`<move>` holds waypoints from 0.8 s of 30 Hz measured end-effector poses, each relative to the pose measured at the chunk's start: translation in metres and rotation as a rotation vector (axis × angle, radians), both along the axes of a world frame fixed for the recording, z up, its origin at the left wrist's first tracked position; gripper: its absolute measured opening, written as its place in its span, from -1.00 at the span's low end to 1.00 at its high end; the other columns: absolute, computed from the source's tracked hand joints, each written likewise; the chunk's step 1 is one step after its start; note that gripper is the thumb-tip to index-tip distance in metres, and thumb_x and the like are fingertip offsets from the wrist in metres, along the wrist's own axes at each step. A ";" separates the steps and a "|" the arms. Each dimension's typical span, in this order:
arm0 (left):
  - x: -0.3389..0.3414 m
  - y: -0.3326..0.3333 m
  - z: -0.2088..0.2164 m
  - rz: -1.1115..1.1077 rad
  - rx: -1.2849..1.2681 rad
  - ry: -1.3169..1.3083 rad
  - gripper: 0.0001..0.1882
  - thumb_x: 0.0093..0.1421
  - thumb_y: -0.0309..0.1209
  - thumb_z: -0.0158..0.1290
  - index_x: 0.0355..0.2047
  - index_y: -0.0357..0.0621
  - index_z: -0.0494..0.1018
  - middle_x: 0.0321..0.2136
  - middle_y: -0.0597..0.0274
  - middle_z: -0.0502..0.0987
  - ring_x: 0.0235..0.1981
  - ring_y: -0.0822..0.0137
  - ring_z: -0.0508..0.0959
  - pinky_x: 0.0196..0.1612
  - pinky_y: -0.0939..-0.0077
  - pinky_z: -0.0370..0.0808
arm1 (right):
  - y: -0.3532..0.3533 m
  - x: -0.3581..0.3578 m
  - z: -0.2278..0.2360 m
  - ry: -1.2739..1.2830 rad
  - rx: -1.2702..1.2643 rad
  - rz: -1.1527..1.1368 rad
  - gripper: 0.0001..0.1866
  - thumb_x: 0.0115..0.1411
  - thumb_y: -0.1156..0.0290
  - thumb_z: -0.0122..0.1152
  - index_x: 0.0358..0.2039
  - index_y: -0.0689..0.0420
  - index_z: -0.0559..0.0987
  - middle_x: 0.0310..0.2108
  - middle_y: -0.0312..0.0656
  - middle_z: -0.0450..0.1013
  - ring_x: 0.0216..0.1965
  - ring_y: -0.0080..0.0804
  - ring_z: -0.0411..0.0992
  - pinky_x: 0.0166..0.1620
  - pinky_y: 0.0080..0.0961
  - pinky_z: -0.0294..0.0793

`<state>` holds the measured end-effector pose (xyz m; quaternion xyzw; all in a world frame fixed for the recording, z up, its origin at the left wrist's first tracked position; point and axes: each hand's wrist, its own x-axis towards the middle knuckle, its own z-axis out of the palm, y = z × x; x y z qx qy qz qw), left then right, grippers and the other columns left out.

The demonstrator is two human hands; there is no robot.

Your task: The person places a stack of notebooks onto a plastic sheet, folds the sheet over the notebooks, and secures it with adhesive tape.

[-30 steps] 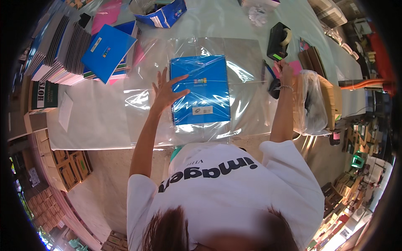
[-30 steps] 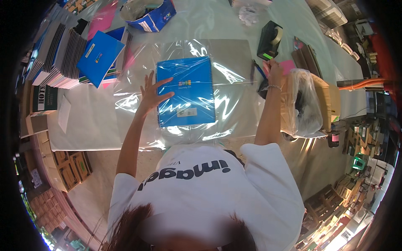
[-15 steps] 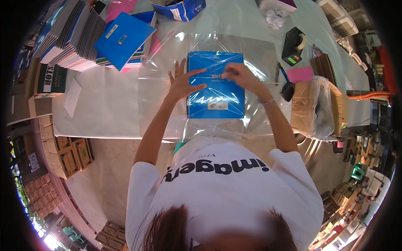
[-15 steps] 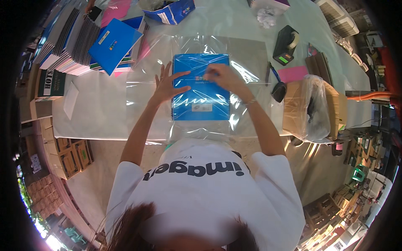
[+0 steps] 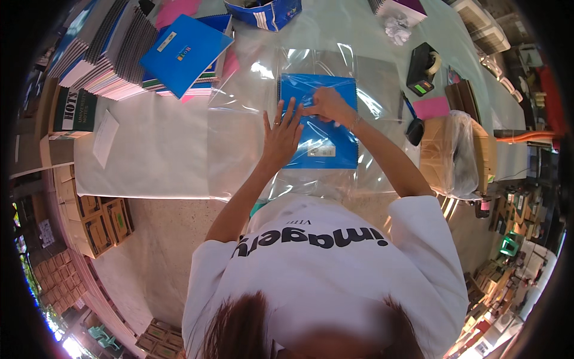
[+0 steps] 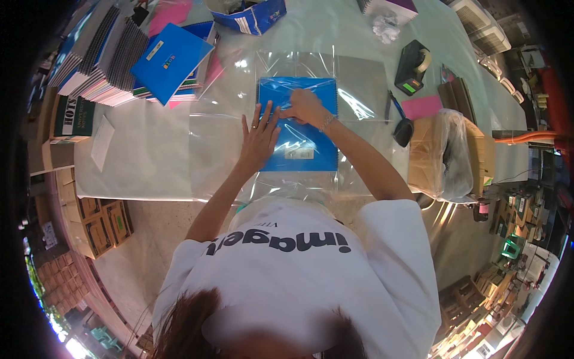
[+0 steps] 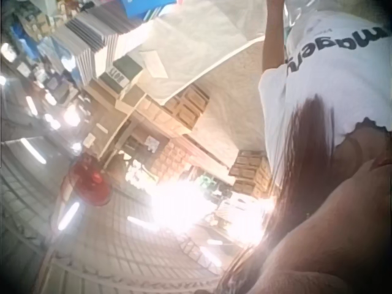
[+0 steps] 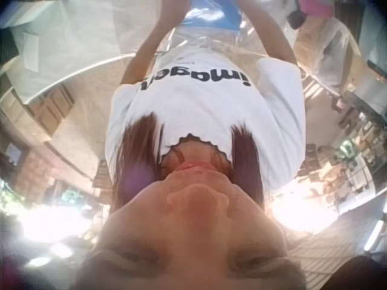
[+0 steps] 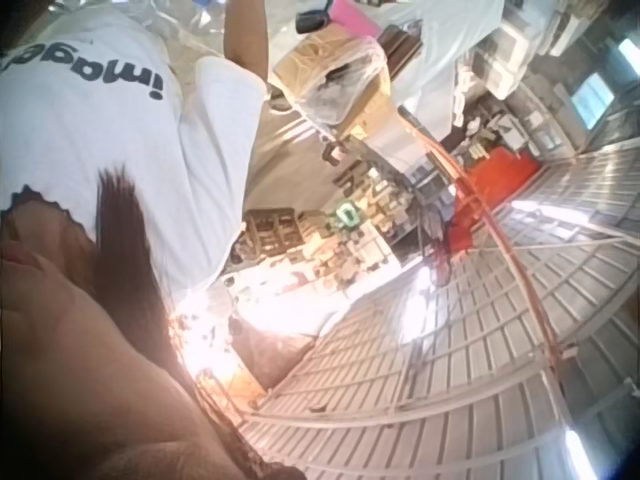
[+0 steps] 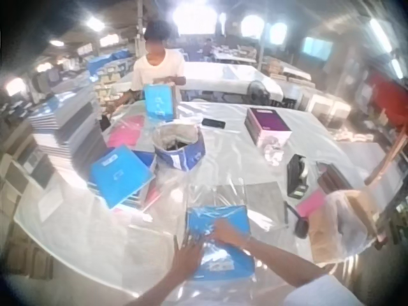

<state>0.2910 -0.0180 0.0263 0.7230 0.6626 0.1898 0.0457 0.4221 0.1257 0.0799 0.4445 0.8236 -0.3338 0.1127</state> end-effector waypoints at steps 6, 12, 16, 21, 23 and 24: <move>-0.076 -0.032 -0.037 0.168 -0.254 -0.018 -0.47 0.30 -0.06 -0.22 0.27 0.27 0.08 0.29 0.36 0.06 0.33 0.16 -0.01 0.24 -0.29 -0.25 | -0.027 0.023 0.000 0.202 0.254 -0.185 -0.47 -0.06 -0.08 0.29 -0.68 0.20 0.46 -0.62 -0.13 0.40 -0.51 -0.19 0.42 -0.40 -0.28 0.37; -0.117 -0.008 -0.029 0.374 -0.017 -0.031 -0.51 0.26 -0.19 -0.07 0.20 0.12 0.21 0.17 0.06 0.23 0.26 0.06 0.13 0.27 -0.03 -0.04 | 0.064 0.066 0.000 0.404 0.315 -0.442 -0.51 0.01 -0.09 0.23 -0.49 0.16 0.50 -0.51 -0.11 0.46 -0.36 -0.24 0.45 -0.26 -0.31 0.37; -0.102 0.104 0.033 -0.033 0.288 -0.602 -0.47 0.16 -0.25 0.08 0.14 -0.03 0.28 0.15 -0.07 0.22 0.15 -0.01 0.27 0.21 0.32 0.17 | 0.131 0.072 -0.012 0.660 0.425 -0.165 -0.41 0.04 -0.05 0.23 -0.04 0.10 0.42 -0.24 -0.09 0.49 -0.15 -0.27 0.40 -0.05 -0.36 0.32; -0.105 0.216 0.084 -0.503 -0.532 -0.542 -0.47 0.01 -0.25 0.23 0.02 -0.04 0.41 -0.22 0.19 0.55 -0.12 0.35 0.49 0.03 0.44 0.34 | 0.186 0.053 0.016 0.221 -0.268 0.184 -0.39 0.06 0.09 0.24 0.08 0.12 0.39 -0.23 -0.21 0.49 -0.16 -0.44 0.36 0.00 -0.51 0.26; -0.105 0.249 0.090 -0.453 -0.616 -0.452 -0.55 0.00 -0.25 0.23 -0.07 -0.04 0.48 -0.35 0.26 0.57 -0.21 0.41 0.51 -0.05 0.48 0.38 | 0.208 0.050 0.019 0.279 -0.421 0.189 -0.51 0.06 0.13 0.22 -0.05 0.16 0.48 -0.28 -0.26 0.49 -0.19 -0.50 0.37 0.00 -0.55 0.25; -0.107 0.262 0.089 -0.423 -0.659 -0.406 -0.59 0.00 -0.25 0.24 -0.12 -0.04 0.51 -0.42 0.30 0.58 -0.25 0.44 0.52 -0.09 0.51 0.39 | 0.214 0.050 0.020 0.310 -0.501 0.194 -0.56 0.06 0.15 0.22 -0.12 0.19 0.53 -0.31 -0.28 0.50 -0.20 -0.53 0.37 0.00 -0.57 0.24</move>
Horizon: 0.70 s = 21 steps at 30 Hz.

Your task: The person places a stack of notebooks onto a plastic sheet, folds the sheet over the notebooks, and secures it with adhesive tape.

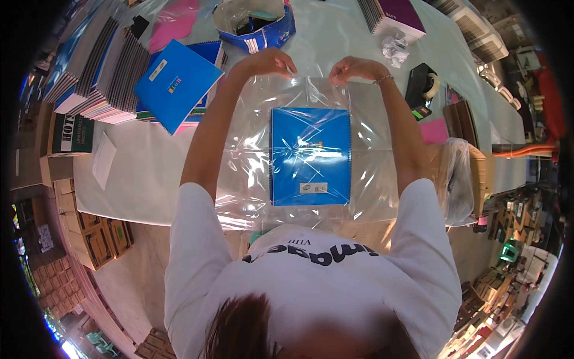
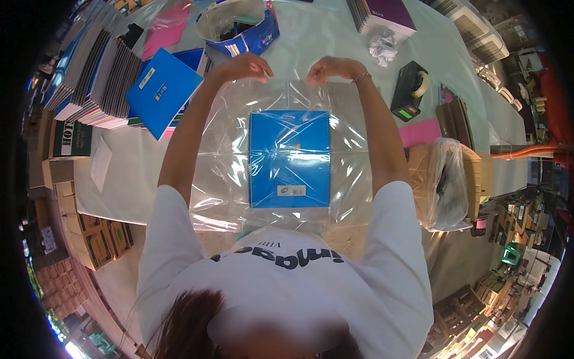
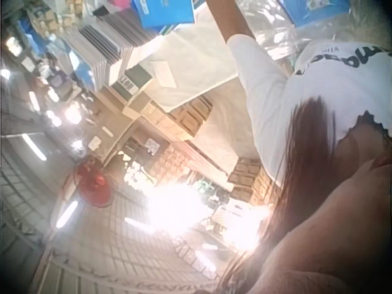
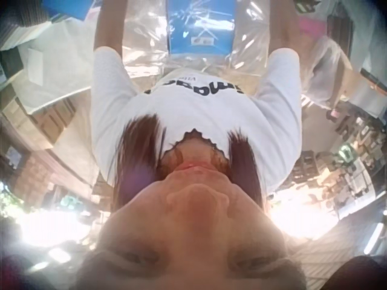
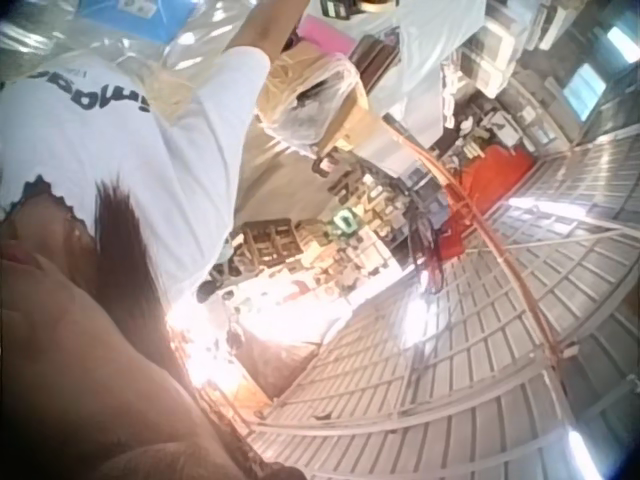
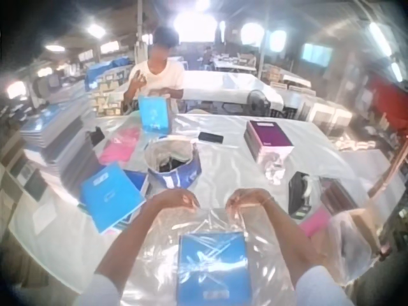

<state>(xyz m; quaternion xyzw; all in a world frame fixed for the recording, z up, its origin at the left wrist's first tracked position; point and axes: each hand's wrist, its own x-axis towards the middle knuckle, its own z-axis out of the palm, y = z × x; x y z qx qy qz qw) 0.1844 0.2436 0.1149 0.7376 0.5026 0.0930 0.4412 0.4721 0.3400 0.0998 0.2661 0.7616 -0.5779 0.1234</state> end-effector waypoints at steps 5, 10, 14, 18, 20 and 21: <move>-0.004 0.025 -0.033 0.048 0.030 -0.005 -0.68 0.03 -0.23 0.21 -0.19 -0.03 0.55 -0.36 0.26 0.58 -0.30 0.40 0.54 -0.20 0.49 0.43 | 0.004 0.001 -0.002 0.054 0.137 -0.116 -0.68 0.06 0.21 0.20 -0.30 0.21 0.58 -0.37 -0.31 0.51 -0.25 -0.59 0.38 -0.08 -0.57 0.32; 0.016 0.024 -0.076 0.452 0.579 -0.176 -0.64 0.08 -0.21 0.18 -0.13 -0.06 0.51 -0.35 0.13 0.52 -0.25 0.27 0.50 -0.11 0.35 0.40 | -0.003 -0.012 -0.034 0.181 0.447 -0.449 -0.71 0.10 0.22 0.20 -0.29 0.18 0.59 -0.31 -0.27 0.49 -0.20 -0.56 0.39 -0.12 -0.55 0.37; 0.046 -0.050 -0.061 0.850 0.601 -0.282 -0.53 0.13 -0.14 0.13 -0.02 -0.11 0.41 -0.13 -0.04 0.36 -0.07 0.13 0.38 0.01 0.32 0.32 | -0.067 0.008 -0.038 0.362 0.796 -0.968 -0.71 0.11 0.26 0.23 -0.19 0.14 0.56 -0.22 -0.23 0.43 -0.16 -0.50 0.38 -0.10 -0.54 0.37; 0.059 -0.129 -0.067 0.988 0.227 -0.405 -0.25 0.09 -0.03 0.15 0.19 -0.07 0.14 0.05 -0.05 0.18 0.04 0.08 0.28 0.08 0.24 0.30 | -0.138 0.031 -0.066 0.456 0.576 -1.153 -0.37 0.07 0.26 0.30 0.14 0.04 0.29 -0.01 -0.13 0.28 0.00 -0.33 0.28 0.03 -0.40 0.32; 0.060 -0.145 -0.082 1.001 0.116 -0.522 -0.14 0.05 0.00 0.18 0.25 -0.04 0.03 0.10 -0.06 0.11 0.12 0.04 0.20 0.13 0.22 0.27 | -0.170 0.028 -0.081 0.503 0.433 -1.165 -0.17 0.04 0.23 0.35 0.26 -0.02 0.12 0.11 -0.07 0.18 0.10 -0.23 0.21 0.12 -0.35 0.27; 0.062 -0.150 -0.087 0.983 0.092 -0.592 -0.09 0.03 0.00 0.19 0.26 -0.03 -0.01 0.12 -0.07 0.08 0.15 0.02 0.16 0.17 0.21 0.24 | -0.179 0.025 -0.084 0.524 0.372 -1.155 -0.10 0.01 0.21 0.37 0.28 -0.03 0.05 0.15 -0.04 0.13 0.12 -0.21 0.18 0.15 -0.34 0.24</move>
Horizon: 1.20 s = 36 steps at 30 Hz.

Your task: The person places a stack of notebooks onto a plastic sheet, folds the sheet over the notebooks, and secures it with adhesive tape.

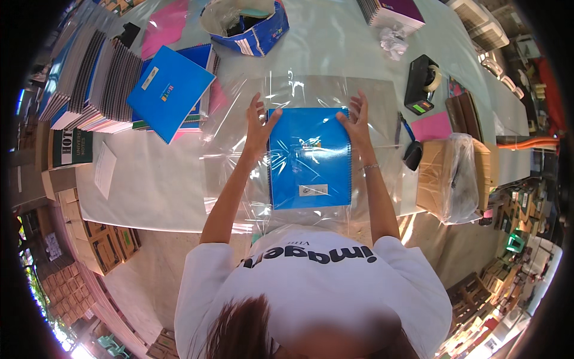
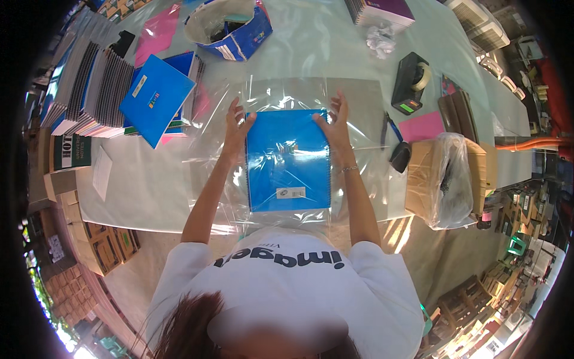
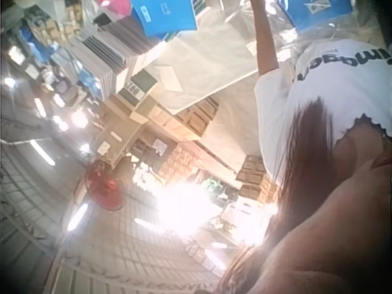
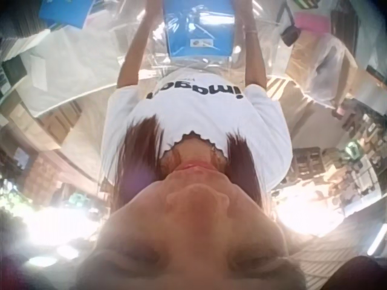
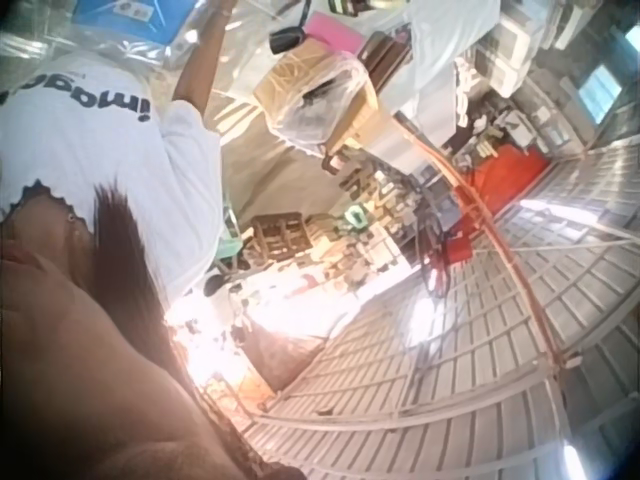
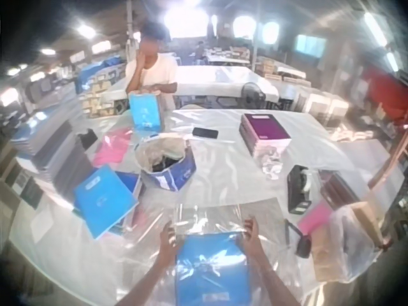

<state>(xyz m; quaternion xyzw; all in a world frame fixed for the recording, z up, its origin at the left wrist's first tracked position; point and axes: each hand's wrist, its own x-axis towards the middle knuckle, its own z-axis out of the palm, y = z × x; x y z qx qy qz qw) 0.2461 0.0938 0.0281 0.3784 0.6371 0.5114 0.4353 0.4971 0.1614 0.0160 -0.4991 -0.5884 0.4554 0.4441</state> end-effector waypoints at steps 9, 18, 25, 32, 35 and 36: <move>0.007 0.008 -0.012 0.018 0.177 0.038 0.06 -0.06 -0.06 0.29 0.31 0.04 -0.14 0.20 -0.09 -0.01 0.24 -0.02 0.06 0.21 0.20 0.20 | 0.002 -0.009 -0.005 0.117 -0.111 0.171 0.08 -0.02 0.21 0.41 0.33 -0.07 -0.16 0.22 0.11 0.05 0.24 -0.07 0.08 0.21 -0.32 0.19; -0.012 0.021 -0.005 -0.072 0.038 -0.406 -0.08 -0.05 -0.10 0.29 0.25 -0.01 0.07 0.09 -0.06 0.21 0.12 0.06 0.25 0.21 0.22 0.17 | 0.001 -0.011 -0.010 0.038 0.076 0.067 0.05 -0.01 0.23 0.40 0.32 -0.05 -0.14 0.15 0.07 0.18 0.19 -0.14 0.15 0.17 -0.30 0.25; -0.022 0.017 -0.019 -0.079 0.029 -0.191 -0.16 -0.03 -0.14 0.30 0.20 -0.03 0.15 -0.02 0.09 0.36 0.06 0.21 0.33 0.11 0.30 0.28 | 0.000 -0.011 0.003 0.108 -0.077 0.175 0.02 0.00 0.25 0.39 0.32 -0.03 -0.12 -0.01 0.02 0.35 -0.04 -0.24 0.38 -0.01 -0.42 0.44; -0.021 0.019 -0.010 -0.297 0.023 -0.295 -0.22 -0.06 -0.09 0.30 0.12 -0.10 0.27 -0.15 0.12 0.46 -0.10 0.29 0.46 -0.05 0.43 0.42 | 0.000 -0.008 0.004 0.146 -0.223 0.216 -0.01 -0.01 0.26 0.40 0.30 -0.01 -0.05 0.04 0.03 0.29 0.03 -0.23 0.32 0.04 -0.41 0.40; -0.027 0.029 -0.007 -0.363 -0.083 -0.132 -0.27 -0.05 -0.06 0.29 0.07 -0.13 0.34 -0.15 0.11 0.46 -0.12 0.31 0.46 -0.08 0.47 0.42 | -0.002 -0.009 0.004 0.134 -0.125 0.145 -0.02 -0.02 0.25 0.41 0.29 0.01 -0.03 0.10 0.03 0.19 0.12 -0.22 0.21 0.12 -0.37 0.31; -0.022 0.034 -0.003 -0.325 -0.078 -0.126 -0.30 -0.05 -0.05 0.28 0.05 -0.13 0.36 -0.15 0.11 0.46 -0.14 0.31 0.46 -0.09 0.48 0.41 | -0.002 -0.008 0.000 0.118 -0.058 0.100 -0.02 -0.02 0.24 0.41 0.29 0.02 -0.02 0.12 0.02 0.16 0.15 -0.22 0.18 0.15 -0.36 0.27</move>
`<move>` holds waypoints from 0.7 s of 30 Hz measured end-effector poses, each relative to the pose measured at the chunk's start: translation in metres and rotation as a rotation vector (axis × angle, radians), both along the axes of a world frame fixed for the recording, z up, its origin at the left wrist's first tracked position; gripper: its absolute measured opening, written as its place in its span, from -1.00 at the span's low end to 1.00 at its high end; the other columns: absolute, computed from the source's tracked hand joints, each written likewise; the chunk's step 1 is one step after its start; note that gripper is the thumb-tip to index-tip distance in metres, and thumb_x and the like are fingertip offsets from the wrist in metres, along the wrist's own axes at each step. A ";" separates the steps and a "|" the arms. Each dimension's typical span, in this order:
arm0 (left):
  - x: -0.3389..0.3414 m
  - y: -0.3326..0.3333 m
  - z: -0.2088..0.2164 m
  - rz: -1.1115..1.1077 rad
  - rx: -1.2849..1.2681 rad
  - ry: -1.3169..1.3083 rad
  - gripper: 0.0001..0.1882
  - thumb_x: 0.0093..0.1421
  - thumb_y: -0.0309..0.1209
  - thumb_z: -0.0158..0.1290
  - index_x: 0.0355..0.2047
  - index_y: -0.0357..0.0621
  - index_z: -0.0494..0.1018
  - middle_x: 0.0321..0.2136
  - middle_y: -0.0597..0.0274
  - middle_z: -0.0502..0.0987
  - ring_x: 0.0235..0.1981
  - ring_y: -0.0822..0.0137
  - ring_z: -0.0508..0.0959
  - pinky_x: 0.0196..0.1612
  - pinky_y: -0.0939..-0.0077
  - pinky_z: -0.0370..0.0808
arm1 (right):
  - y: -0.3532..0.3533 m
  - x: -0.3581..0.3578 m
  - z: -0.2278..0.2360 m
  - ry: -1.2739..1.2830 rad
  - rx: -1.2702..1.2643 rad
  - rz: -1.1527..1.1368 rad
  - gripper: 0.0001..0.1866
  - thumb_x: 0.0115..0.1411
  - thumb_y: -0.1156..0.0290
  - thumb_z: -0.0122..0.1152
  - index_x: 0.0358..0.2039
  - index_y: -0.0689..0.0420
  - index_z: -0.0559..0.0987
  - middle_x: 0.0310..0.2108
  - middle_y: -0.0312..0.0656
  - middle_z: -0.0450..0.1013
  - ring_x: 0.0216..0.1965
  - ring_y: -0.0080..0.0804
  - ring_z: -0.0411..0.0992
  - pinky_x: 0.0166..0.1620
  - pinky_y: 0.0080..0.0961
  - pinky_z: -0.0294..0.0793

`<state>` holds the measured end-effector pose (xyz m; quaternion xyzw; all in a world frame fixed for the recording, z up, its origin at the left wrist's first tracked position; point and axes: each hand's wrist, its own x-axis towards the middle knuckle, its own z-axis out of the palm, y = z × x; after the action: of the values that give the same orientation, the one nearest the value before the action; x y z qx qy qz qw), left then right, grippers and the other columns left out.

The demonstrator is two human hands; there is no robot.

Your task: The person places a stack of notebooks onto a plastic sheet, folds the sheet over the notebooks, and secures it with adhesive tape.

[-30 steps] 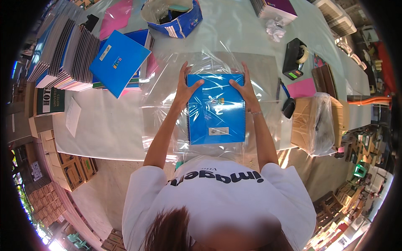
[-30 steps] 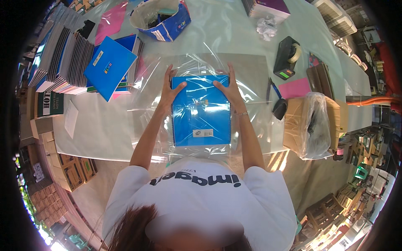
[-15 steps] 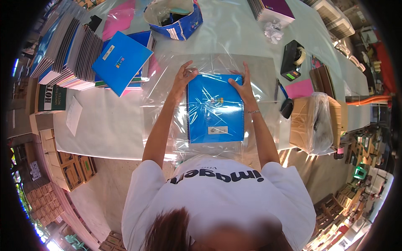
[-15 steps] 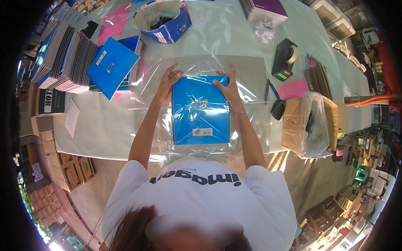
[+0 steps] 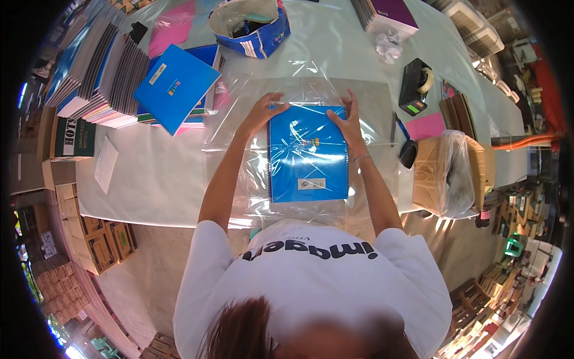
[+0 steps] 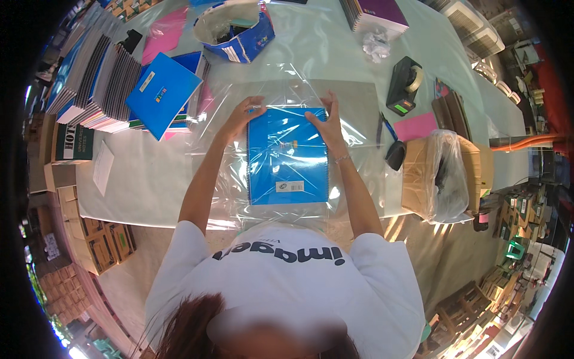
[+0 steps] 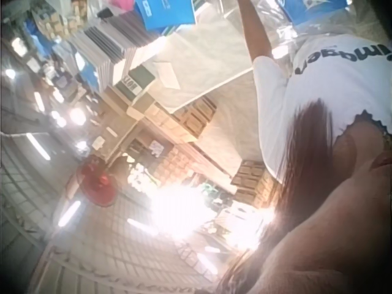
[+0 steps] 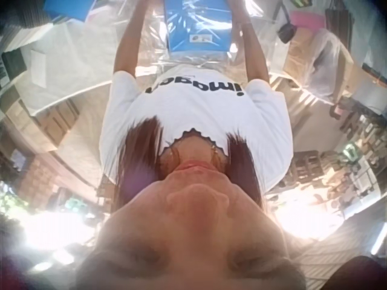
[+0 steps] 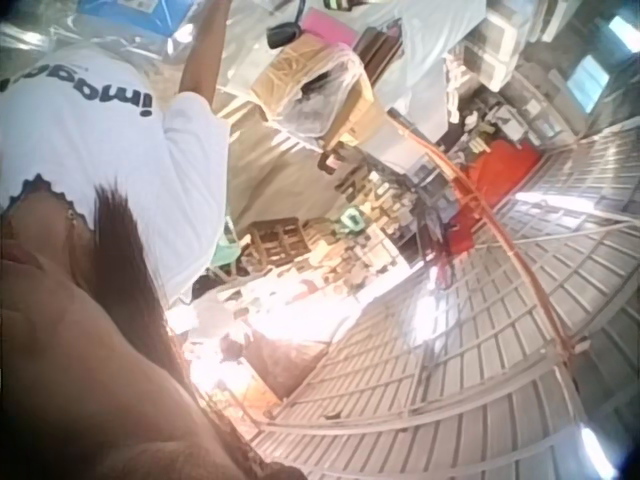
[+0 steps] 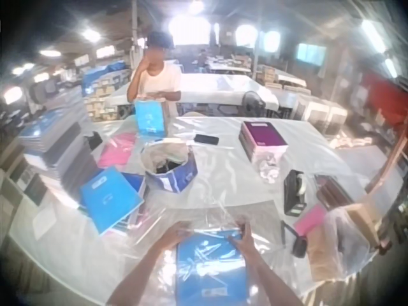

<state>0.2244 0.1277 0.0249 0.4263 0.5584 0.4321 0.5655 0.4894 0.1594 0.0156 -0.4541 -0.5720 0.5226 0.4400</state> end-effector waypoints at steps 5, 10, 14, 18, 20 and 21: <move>0.002 0.030 0.007 0.062 -0.018 0.243 -0.40 0.00 -0.03 0.23 -0.05 -0.17 0.46 -0.18 0.11 0.48 -0.16 0.30 0.47 -0.10 0.48 0.39 | 0.004 0.002 -0.006 -0.242 0.307 -0.230 -0.05 -0.03 0.25 0.41 0.27 0.07 0.03 0.07 -0.02 0.20 0.10 -0.22 0.23 0.16 -0.35 0.23; -0.007 0.036 -0.006 0.055 0.017 0.238 -0.48 0.06 -0.04 0.18 -0.05 -0.10 0.49 -0.18 0.11 0.50 -0.14 0.30 0.46 -0.07 0.44 0.39 | 0.008 0.003 0.002 -0.030 0.127 -0.041 -0.16 0.01 0.24 0.38 0.24 0.06 0.13 -0.01 -0.07 0.30 0.07 -0.27 0.27 0.18 -0.39 0.20; -0.004 0.010 -0.005 0.082 0.018 -0.096 -0.48 0.07 -0.13 0.19 0.01 -0.08 0.44 -0.13 0.10 0.49 -0.09 0.30 0.46 -0.05 0.45 0.40 | 0.005 0.002 0.005 -0.095 0.043 0.036 -0.20 0.03 0.25 0.36 0.23 0.06 0.16 -0.09 -0.10 0.37 0.00 -0.30 0.33 0.07 -0.44 0.34; 0.003 -0.019 -0.005 0.035 0.110 -0.007 -0.46 0.07 -0.18 0.20 0.02 -0.14 0.41 -0.10 0.10 0.48 -0.08 0.32 0.45 -0.04 0.47 0.40 | 0.000 -0.005 0.015 0.039 -0.062 0.022 -0.29 0.00 0.20 0.38 0.14 0.09 0.29 -0.10 -0.06 0.42 -0.08 -0.31 0.39 0.02 -0.46 0.38; 0.003 -0.020 -0.003 -0.008 0.119 0.032 -0.47 0.07 -0.18 0.20 0.01 -0.16 0.41 -0.11 0.11 0.49 -0.08 0.33 0.46 -0.05 0.48 0.41 | 0.006 0.001 0.012 -0.088 -0.126 0.095 -0.36 0.00 0.15 0.37 0.06 0.11 0.38 -0.15 -0.07 0.44 -0.13 -0.32 0.41 -0.04 -0.47 0.42; 0.002 -0.016 0.000 -0.033 0.108 0.041 -0.48 0.07 -0.18 0.21 -0.01 -0.17 0.43 -0.13 0.12 0.50 -0.09 0.34 0.46 -0.05 0.49 0.41 | 0.009 0.004 0.011 -0.154 -0.158 0.130 -0.39 -0.01 0.13 0.37 0.02 0.12 0.42 -0.18 -0.08 0.46 -0.16 -0.33 0.43 -0.07 -0.48 0.44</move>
<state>0.2264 0.1113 0.0250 0.4742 0.5384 0.4433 0.5373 0.4933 0.1684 0.0265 -0.4878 -0.5895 0.5570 0.3229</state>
